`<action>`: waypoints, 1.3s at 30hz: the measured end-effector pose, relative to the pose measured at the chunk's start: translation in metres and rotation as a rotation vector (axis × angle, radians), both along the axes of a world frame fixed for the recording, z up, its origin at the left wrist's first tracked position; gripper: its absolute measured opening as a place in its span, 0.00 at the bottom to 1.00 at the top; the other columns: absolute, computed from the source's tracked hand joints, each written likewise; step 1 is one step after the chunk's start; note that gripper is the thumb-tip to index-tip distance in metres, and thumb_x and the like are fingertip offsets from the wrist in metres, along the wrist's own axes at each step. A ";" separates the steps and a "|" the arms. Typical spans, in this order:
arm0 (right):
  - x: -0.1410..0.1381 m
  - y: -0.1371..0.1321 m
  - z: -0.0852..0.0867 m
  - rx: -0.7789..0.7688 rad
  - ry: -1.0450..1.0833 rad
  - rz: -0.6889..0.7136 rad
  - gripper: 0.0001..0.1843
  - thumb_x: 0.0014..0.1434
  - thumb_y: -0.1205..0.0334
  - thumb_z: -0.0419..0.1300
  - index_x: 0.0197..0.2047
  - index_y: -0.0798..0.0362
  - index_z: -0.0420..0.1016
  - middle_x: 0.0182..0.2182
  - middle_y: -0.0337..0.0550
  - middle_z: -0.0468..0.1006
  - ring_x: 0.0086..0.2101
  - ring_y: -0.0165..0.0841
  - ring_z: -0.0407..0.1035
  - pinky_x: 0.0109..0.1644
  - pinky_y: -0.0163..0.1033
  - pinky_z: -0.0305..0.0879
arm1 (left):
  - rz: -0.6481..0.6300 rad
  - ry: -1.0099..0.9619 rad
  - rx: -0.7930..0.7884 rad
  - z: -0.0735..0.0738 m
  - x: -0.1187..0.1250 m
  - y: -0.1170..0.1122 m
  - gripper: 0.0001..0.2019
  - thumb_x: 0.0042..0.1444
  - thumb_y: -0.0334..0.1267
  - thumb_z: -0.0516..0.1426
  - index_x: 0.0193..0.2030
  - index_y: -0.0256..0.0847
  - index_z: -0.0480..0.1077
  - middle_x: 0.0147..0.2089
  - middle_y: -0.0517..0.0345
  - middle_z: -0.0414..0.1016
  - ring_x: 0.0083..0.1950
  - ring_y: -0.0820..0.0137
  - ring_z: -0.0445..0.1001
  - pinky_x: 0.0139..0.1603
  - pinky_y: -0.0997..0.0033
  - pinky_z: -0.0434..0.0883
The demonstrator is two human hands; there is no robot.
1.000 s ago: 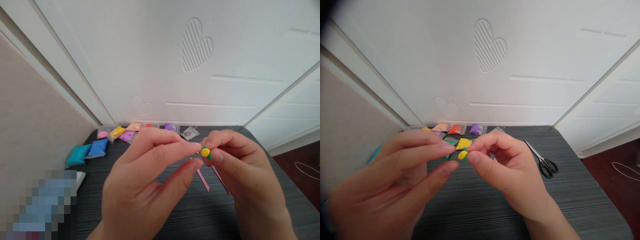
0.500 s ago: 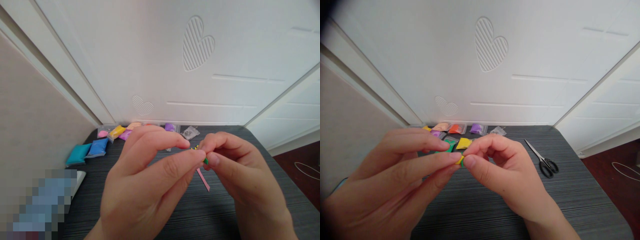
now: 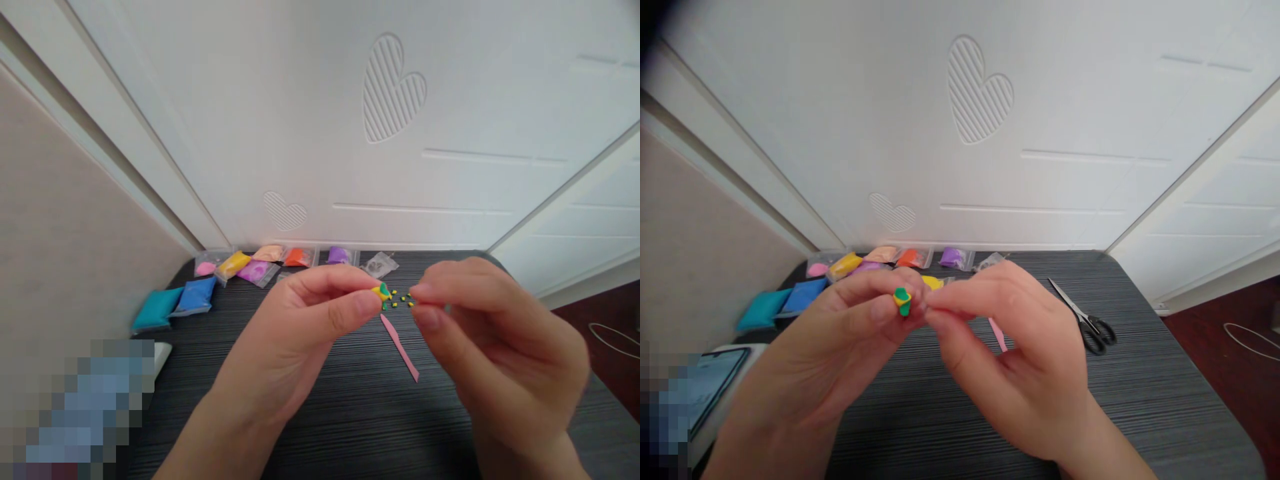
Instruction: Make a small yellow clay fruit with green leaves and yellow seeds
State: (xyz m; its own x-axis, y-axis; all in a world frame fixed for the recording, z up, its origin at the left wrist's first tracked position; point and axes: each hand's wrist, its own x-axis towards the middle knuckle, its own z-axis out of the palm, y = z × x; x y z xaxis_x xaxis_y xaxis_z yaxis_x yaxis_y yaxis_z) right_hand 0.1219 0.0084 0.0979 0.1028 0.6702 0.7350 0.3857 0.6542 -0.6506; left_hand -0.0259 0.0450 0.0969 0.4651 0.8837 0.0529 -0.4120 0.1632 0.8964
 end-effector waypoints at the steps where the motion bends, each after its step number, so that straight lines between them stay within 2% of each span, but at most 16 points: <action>1: -0.001 -0.001 0.000 0.044 -0.039 -0.015 0.14 0.50 0.73 0.59 0.38 0.48 0.75 0.29 0.39 0.74 0.29 0.31 0.67 0.30 0.37 0.66 | -0.019 -0.010 -0.045 0.000 0.000 0.000 0.02 0.48 0.35 0.61 0.30 0.43 0.75 0.31 0.60 0.74 0.36 0.73 0.69 0.40 0.74 0.67; 6: 0.000 -0.001 0.000 0.131 -0.160 -0.043 0.18 0.48 0.77 0.59 0.41 0.49 0.75 0.29 0.40 0.73 0.30 0.30 0.67 0.30 0.38 0.66 | -0.065 -0.031 -0.115 0.000 0.001 0.000 0.03 0.47 0.36 0.61 0.30 0.41 0.74 0.32 0.59 0.74 0.36 0.72 0.70 0.41 0.73 0.68; 10: 0.003 0.000 0.000 0.121 -0.197 -0.060 0.17 0.49 0.75 0.60 0.41 0.48 0.75 0.29 0.40 0.73 0.30 0.31 0.67 0.30 0.38 0.66 | -0.077 -0.012 -0.120 0.000 0.002 0.000 0.03 0.47 0.36 0.61 0.30 0.41 0.74 0.32 0.59 0.74 0.37 0.71 0.70 0.41 0.72 0.67; 16: 0.011 0.001 0.002 0.099 -0.307 0.010 0.20 0.46 0.76 0.62 0.43 0.50 0.73 0.32 0.40 0.74 0.33 0.31 0.67 0.34 0.39 0.67 | -0.092 0.021 -0.104 0.000 0.002 0.000 0.05 0.47 0.37 0.61 0.30 0.40 0.74 0.33 0.57 0.74 0.37 0.69 0.70 0.41 0.69 0.67; 21: 0.013 0.002 0.002 0.105 -0.332 0.012 0.19 0.46 0.74 0.63 0.42 0.50 0.73 0.31 0.40 0.75 0.32 0.31 0.68 0.34 0.39 0.67 | -0.059 0.019 -0.081 -0.002 0.003 -0.001 0.03 0.49 0.35 0.60 0.31 0.40 0.74 0.33 0.59 0.74 0.37 0.72 0.70 0.41 0.73 0.67; 28: 0.004 0.003 0.002 0.008 -0.150 0.023 0.14 0.49 0.76 0.60 0.37 0.50 0.74 0.29 0.38 0.74 0.31 0.30 0.67 0.34 0.37 0.67 | 0.011 0.043 -0.015 -0.004 0.004 -0.002 0.03 0.48 0.33 0.60 0.30 0.42 0.75 0.32 0.60 0.74 0.36 0.71 0.70 0.41 0.72 0.67; 32: 0.003 0.004 0.001 -0.029 -0.123 0.057 0.12 0.49 0.76 0.60 0.35 0.51 0.74 0.28 0.37 0.74 0.31 0.29 0.67 0.34 0.36 0.65 | 0.027 0.047 -0.013 -0.004 0.004 -0.002 0.03 0.49 0.33 0.60 0.31 0.42 0.75 0.33 0.59 0.74 0.37 0.71 0.70 0.41 0.71 0.67; 39: 0.006 0.009 -0.003 -0.209 0.050 0.181 0.06 0.51 0.70 0.60 0.34 0.50 0.74 0.26 0.35 0.71 0.27 0.25 0.65 0.30 0.33 0.64 | 0.045 0.007 0.040 -0.005 0.003 -0.002 0.04 0.49 0.33 0.60 0.31 0.45 0.76 0.33 0.61 0.76 0.36 0.72 0.70 0.40 0.73 0.67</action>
State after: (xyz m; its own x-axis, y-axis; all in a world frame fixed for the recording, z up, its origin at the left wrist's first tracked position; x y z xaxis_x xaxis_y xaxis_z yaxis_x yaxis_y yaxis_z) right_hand 0.1276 0.0177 0.0949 -0.0001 0.8176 0.5758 0.2386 0.5592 -0.7940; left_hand -0.0234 0.0434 0.0917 0.4252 0.9010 0.0858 -0.4117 0.1081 0.9049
